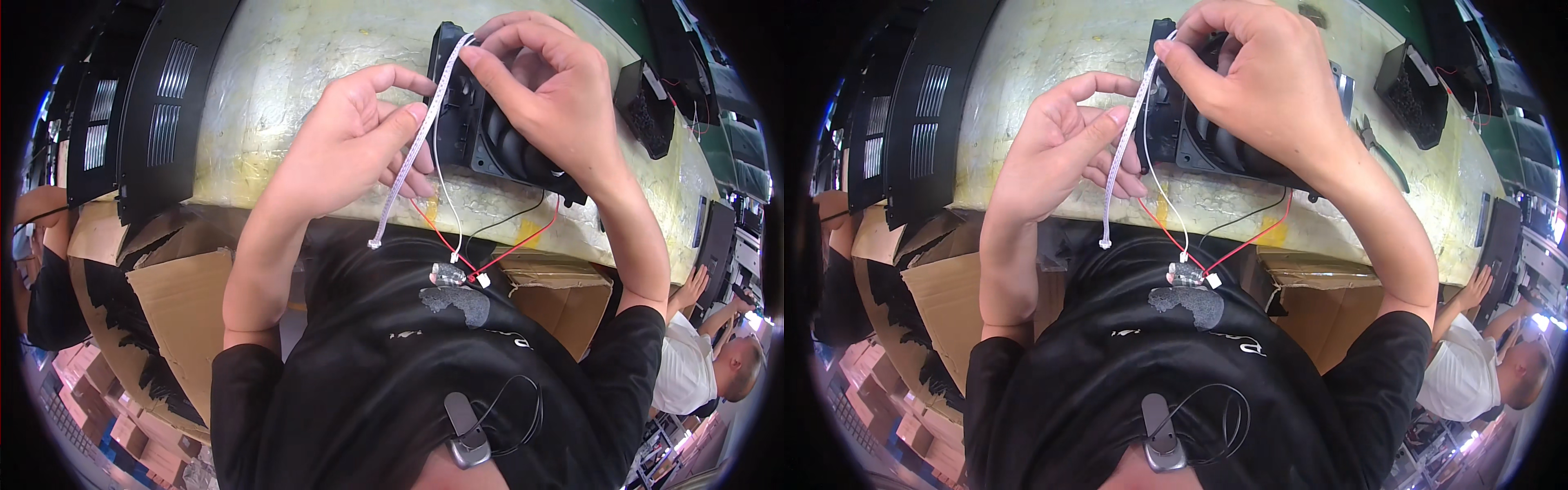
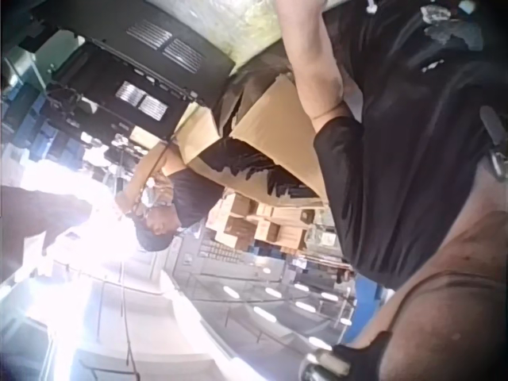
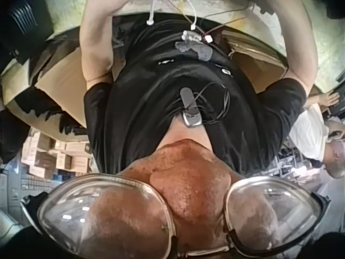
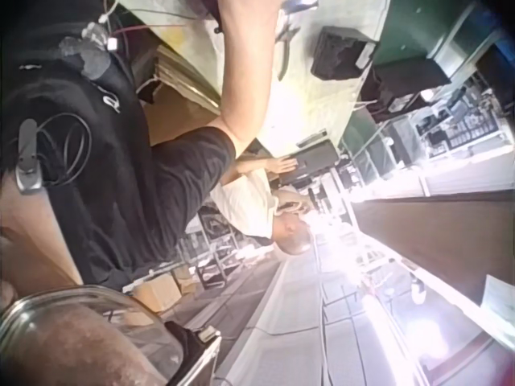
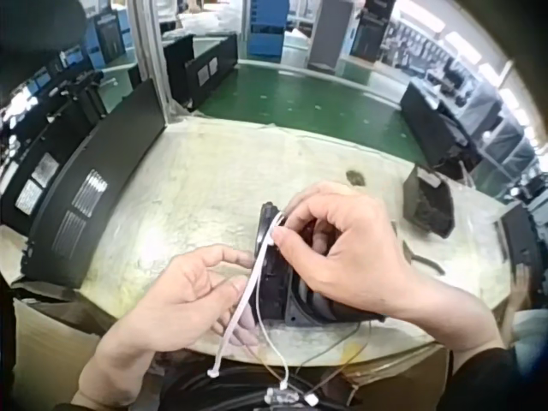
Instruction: Assembling a cooling fan into an electronics housing and securing wire harnesses using cable ties.
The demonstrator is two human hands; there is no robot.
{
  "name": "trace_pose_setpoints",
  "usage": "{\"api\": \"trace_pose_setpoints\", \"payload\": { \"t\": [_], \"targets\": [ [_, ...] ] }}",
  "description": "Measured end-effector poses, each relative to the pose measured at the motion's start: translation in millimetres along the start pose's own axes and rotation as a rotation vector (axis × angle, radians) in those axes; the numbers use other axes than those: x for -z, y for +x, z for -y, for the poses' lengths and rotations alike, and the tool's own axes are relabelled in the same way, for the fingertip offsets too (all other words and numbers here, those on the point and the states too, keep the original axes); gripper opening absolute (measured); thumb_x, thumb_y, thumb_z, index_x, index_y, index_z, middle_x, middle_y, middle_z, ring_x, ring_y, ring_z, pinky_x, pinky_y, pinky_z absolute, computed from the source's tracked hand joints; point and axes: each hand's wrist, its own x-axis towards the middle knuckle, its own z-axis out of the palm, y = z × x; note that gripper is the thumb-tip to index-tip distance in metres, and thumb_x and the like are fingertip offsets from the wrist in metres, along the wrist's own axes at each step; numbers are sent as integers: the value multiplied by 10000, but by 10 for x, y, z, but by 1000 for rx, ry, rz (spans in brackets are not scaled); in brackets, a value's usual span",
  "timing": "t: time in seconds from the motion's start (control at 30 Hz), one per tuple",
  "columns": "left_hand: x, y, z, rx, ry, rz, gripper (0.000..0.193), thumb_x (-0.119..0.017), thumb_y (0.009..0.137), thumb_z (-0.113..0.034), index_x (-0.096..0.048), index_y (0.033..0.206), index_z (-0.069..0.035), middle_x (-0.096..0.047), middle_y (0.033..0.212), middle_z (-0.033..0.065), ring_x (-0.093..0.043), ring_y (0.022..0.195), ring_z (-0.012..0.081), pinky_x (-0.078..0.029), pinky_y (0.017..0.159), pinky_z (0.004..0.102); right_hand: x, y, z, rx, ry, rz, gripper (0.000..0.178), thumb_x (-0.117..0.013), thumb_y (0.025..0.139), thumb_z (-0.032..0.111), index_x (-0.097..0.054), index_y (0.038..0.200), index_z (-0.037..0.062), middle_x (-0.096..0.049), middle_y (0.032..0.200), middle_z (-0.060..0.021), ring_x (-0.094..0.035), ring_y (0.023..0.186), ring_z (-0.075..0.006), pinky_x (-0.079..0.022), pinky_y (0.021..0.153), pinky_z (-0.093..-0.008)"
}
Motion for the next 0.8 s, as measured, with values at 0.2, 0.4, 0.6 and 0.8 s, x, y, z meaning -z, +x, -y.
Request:
{"api": "trace_pose_setpoints", "payload": {
  "t": [0.2,0.4,0.6,0.8],
  "targets": [
    [45,23,39,-49,110,-15,253,-512,963,-81,-524,1182,46,-644,677,93,-659,564,145,-526,497,251,74,79,229,-38,-70,42,116,-704,805,69,-647,763,-23,-646,739,-72,-558,532,-127,-440,513,-258],
    [7,23,25,-71,217,-40,306,-573,931,-55,-495,1211,39,-634,687,63,-634,530,114,-505,462,230,32,5,136,173,-148,24,106,-710,803,84,-655,754,9,-685,898,-59,-522,561,-115,-412,521,-256],
    [-61,-31,39,-128,339,-60,372,-604,912,-41,-458,1251,-2,-607,731,24,-613,519,93,-451,412,209,18,-50,-57,289,-177,108,121,-733,766,96,-647,752,12,-710,1006,-62,-426,462,-75,-357,469,-228],
    [-66,-57,154,-343,689,-89,379,-591,915,-36,-444,1265,-20,-595,701,16,-560,522,72,-401,442,210,87,-17,5,232,-177,252,124,-721,793,101,-654,778,-2,-706,1040,-67,-460,492,-98,-380,483,-242]
  ]
}}
